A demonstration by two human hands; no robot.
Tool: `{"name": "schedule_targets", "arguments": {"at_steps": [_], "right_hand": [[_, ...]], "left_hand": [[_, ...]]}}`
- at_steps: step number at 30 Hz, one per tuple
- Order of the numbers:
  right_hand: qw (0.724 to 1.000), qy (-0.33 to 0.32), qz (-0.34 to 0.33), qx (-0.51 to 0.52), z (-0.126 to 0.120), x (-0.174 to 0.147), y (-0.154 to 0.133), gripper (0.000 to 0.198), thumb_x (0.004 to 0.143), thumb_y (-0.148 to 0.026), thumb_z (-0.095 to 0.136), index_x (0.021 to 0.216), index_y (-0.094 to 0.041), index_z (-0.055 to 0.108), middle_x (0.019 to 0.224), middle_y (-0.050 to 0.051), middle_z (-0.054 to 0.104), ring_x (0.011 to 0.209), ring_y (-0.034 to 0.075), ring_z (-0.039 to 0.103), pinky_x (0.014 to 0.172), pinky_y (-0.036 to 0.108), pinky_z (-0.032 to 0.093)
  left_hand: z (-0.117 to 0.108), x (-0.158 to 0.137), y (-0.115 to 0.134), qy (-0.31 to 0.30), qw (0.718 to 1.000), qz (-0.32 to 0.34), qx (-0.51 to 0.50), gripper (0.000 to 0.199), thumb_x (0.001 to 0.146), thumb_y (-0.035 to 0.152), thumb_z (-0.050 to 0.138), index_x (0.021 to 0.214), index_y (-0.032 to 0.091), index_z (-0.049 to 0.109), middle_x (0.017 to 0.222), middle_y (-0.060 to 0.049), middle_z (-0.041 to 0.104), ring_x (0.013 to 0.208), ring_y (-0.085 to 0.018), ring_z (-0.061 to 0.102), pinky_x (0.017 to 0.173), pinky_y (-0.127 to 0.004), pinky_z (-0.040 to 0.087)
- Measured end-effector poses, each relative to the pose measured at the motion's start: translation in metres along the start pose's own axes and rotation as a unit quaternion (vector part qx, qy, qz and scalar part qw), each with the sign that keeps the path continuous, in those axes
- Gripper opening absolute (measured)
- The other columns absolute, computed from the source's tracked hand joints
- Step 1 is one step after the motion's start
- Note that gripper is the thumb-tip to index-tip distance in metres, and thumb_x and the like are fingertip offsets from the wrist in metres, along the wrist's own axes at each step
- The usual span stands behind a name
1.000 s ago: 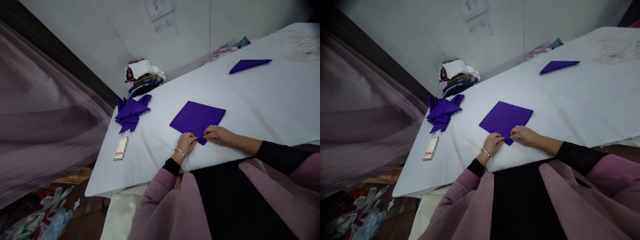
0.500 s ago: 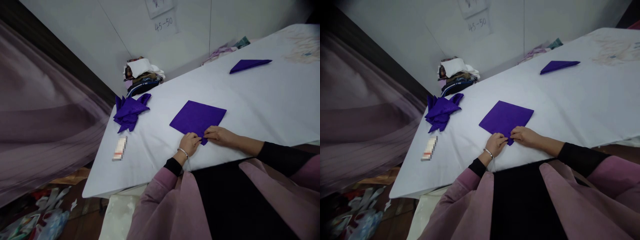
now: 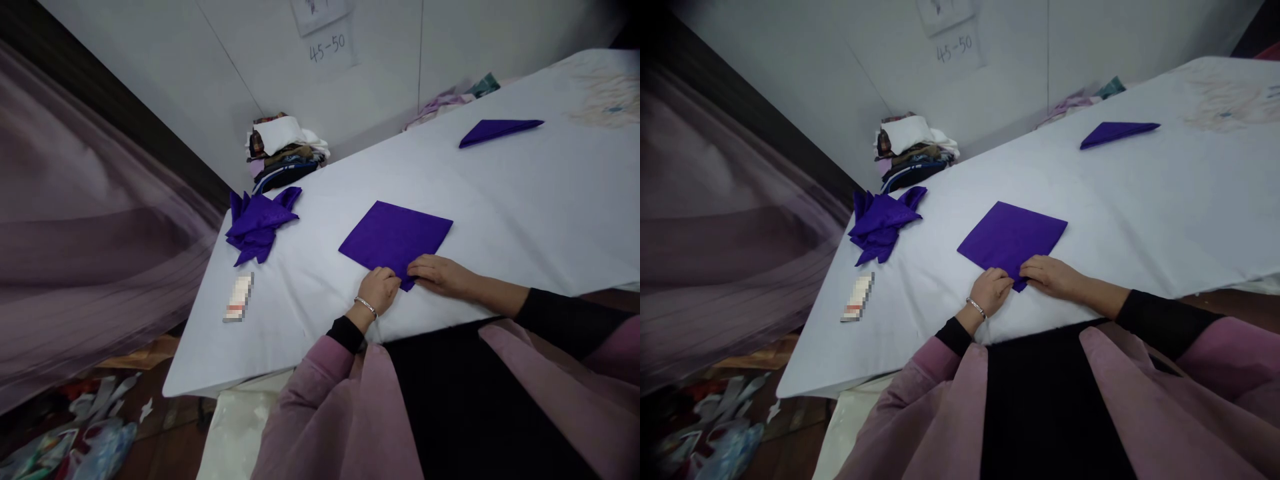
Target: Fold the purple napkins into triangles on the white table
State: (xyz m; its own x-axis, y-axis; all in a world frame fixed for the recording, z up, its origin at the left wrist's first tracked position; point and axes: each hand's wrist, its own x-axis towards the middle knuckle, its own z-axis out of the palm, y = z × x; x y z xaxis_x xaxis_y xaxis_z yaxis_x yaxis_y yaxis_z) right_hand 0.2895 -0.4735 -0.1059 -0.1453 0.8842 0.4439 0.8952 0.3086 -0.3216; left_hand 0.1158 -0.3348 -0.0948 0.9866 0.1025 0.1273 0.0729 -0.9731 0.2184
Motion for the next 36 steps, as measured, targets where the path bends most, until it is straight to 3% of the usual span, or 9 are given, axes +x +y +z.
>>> {"name": "schedule_targets", "arguments": {"at_steps": [6,20,25,29,32,36], "right_hand": [[0.999,-0.001,-0.029,-0.027,0.0036,0.0004,0.0006,0.029,0.093,-0.020,0.039,0.089,-0.020,0.067,0.101,0.010,0.068,0.092,0.019,0.061,0.078,0.036,0.051],[0.998,-0.012,-0.004,-0.059,0.0038,-0.0011,0.0043,0.031,0.094,-0.022,0.038,0.083,-0.019,0.067,0.102,0.009,0.069,0.092,0.020,0.062,0.077,0.035,0.050],[0.999,-0.010,0.001,-0.051,0.0034,-0.0012,0.0034,0.030,0.094,-0.023,0.038,0.084,-0.018,0.067,0.102,0.010,0.069,0.092,0.021,0.062,0.078,0.036,0.050],[0.999,-0.003,0.005,-0.037,0.0034,-0.0011,0.0037,0.028,0.093,-0.022,0.040,0.084,-0.018,0.066,0.102,0.012,0.069,0.092,0.021,0.062,0.078,0.036,0.051],[1.000,-0.003,0.008,-0.025,0.0025,-0.0003,0.0032,0.027,0.092,-0.023,0.040,0.084,-0.018,0.066,0.102,0.012,0.068,0.092,0.021,0.062,0.079,0.037,0.051],[1.000,-0.010,0.016,-0.008,-0.0007,0.0005,0.0007,0.026,0.092,-0.023,0.041,0.084,-0.018,0.065,0.103,0.011,0.068,0.094,0.021,0.062,0.081,0.037,0.051]], "left_hand": [[0.0009,0.0002,-0.0005,0.007,1.000,-0.001,-0.009,0.024,0.093,0.024,0.046,0.097,0.021,0.069,0.095,-0.005,0.062,0.087,-0.017,0.053,0.079,-0.030,0.045],[-0.0005,-0.0008,0.0007,-0.002,1.000,0.000,-0.007,0.023,0.092,0.022,0.046,0.096,0.020,0.068,0.095,-0.005,0.063,0.086,-0.017,0.053,0.079,-0.031,0.045],[-0.0037,-0.0030,0.0021,0.013,0.999,0.001,-0.034,0.027,0.085,0.021,0.052,0.109,0.019,0.065,0.103,-0.006,0.063,0.091,-0.019,0.053,0.082,-0.032,0.045],[-0.0053,-0.0037,0.0027,0.013,0.999,0.005,-0.042,0.036,0.082,0.033,0.059,0.116,0.019,0.063,0.106,-0.006,0.062,0.093,-0.021,0.053,0.084,-0.035,0.045],[-0.0035,-0.0011,0.0020,0.018,0.998,0.002,-0.052,0.035,0.085,0.037,0.057,0.114,0.018,0.065,0.102,-0.007,0.063,0.091,-0.020,0.054,0.083,-0.035,0.046],[0.0021,0.0037,-0.0004,0.028,0.996,-0.017,-0.081,0.025,0.091,0.026,0.049,0.104,0.021,0.069,0.096,-0.005,0.064,0.087,-0.016,0.055,0.080,-0.031,0.047]]}}
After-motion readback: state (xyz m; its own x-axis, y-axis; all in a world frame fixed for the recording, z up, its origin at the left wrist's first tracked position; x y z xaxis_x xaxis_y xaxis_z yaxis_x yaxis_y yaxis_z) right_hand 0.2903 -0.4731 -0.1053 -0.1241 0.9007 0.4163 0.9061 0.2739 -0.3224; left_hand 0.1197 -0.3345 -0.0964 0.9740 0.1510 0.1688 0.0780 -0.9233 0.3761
